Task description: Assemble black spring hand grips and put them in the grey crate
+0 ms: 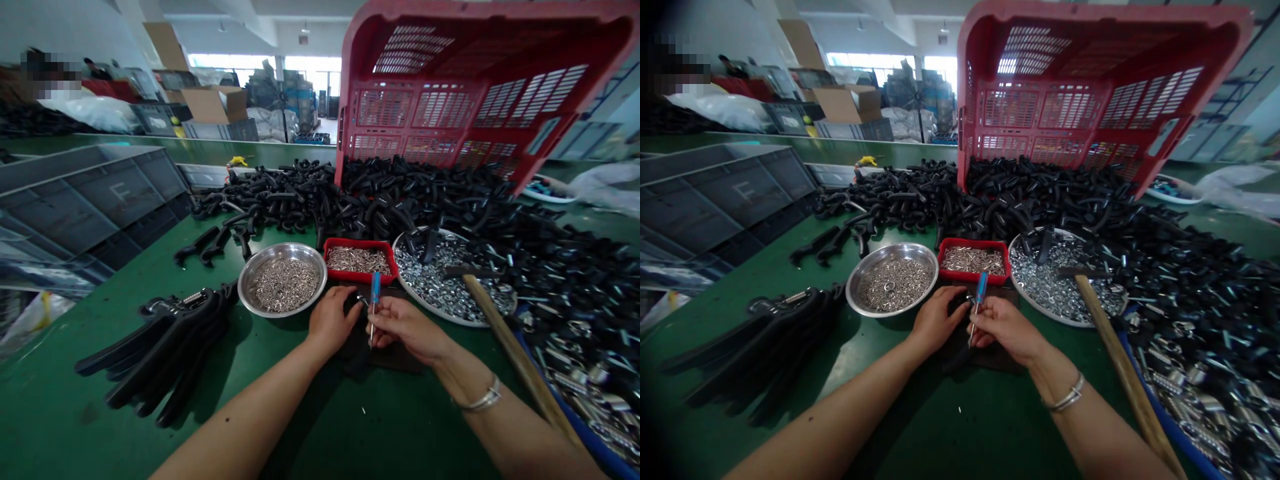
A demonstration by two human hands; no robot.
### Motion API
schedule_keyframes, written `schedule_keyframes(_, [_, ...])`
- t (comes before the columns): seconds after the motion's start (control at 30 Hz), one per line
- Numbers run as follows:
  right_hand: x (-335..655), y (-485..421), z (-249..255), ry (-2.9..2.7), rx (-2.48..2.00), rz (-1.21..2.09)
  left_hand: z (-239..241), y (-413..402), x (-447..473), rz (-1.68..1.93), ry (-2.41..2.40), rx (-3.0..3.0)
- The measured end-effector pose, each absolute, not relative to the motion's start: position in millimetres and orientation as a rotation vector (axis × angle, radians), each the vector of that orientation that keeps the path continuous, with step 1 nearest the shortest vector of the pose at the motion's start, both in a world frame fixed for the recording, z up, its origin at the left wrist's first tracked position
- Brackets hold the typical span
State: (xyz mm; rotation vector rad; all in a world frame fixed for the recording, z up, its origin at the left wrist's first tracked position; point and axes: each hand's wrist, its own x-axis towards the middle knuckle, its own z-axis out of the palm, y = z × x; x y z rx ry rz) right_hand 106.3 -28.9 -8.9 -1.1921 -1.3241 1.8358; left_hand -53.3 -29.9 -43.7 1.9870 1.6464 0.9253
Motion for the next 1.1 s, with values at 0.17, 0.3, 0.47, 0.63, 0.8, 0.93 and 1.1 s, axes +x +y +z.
schedule_keyframes(0.17, [111.2,-41.9,-16.1,-1.260,-1.233,1.520,-40.3,-31.1,-54.0,0.852,1.687,1.953])
schedule_keyframes(0.3, [123.2,-43.0,-21.6,-1.248,-1.324,1.131,-37.2,-31.5,-54.9,0.816,1.692,1.955])
schedule_keyframes(0.47, [116.5,-41.0,-26.3,-1.303,-1.270,1.043,-36.5,-31.1,-55.6,0.802,1.695,1.956])
schedule_keyframes(0.63, [109.7,-39.2,-32.0,-1.347,-1.238,1.000,-37.1,-30.8,-55.0,0.802,1.698,1.965])
schedule_keyframes(0.8, [109.2,-39.0,-34.7,-1.554,-1.304,0.747,-35.8,-31.4,-54.6,0.801,1.696,1.965])
schedule_keyframes(0.93, [109.2,-41.6,-37.8,-1.685,-1.382,0.511,-35.1,-31.9,-55.0,0.797,1.700,1.973])
schedule_keyframes(1.1, [106.6,-45.3,-37.8,-1.457,-1.303,0.804,-35.8,-31.1,-55.0,0.796,1.696,1.983])
